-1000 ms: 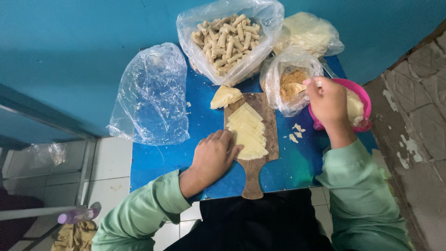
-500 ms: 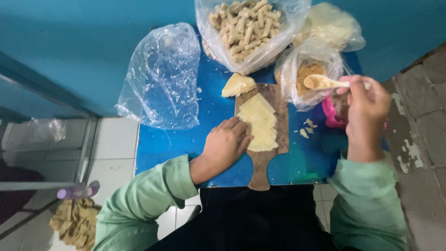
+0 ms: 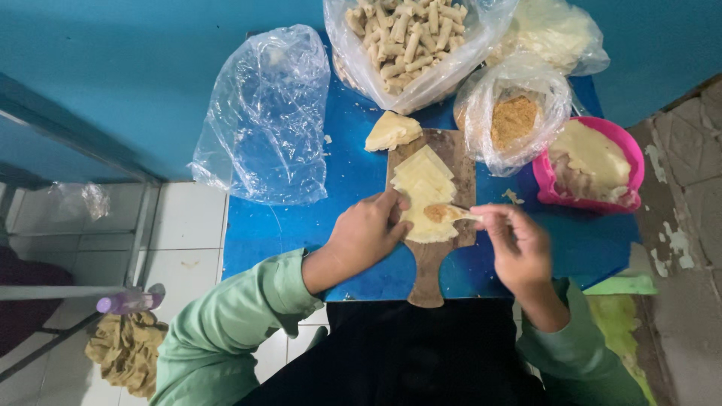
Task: The person presses a piece of dough flat on a wooden board, spoons a brown powder from a plastic bag onto it, and folds and stacks dough pieces on the board. They repeat the folding and arranging with additional dough pieces, building a pile of folded pieces on the board.
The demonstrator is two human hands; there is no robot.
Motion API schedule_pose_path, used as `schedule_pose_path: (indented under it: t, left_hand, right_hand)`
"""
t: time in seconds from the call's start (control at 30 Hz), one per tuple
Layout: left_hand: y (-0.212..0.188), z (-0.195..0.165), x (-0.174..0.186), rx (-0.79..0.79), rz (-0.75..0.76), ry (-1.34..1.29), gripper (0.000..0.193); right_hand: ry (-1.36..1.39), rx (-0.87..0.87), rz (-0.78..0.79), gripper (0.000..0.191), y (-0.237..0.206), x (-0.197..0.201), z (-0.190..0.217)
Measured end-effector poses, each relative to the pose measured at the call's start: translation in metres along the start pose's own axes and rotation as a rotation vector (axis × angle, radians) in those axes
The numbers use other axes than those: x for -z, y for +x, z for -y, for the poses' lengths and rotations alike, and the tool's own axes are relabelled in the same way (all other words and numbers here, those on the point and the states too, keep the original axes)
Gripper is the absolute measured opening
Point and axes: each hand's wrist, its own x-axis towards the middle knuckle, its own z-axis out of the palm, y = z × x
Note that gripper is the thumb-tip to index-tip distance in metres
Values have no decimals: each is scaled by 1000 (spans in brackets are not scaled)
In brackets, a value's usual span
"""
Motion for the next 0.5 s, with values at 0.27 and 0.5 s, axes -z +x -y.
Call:
schedule_pose_path:
  t: [0.27,0.5]
  left_hand:
    - [17,6,11,0,141,-18,24]
    - [6,-3,0,-77,-88,70,11]
  right_hand:
    - [-163,353,-4,8,12,-2,18]
    - [-231,414,35,8,10,3,26]
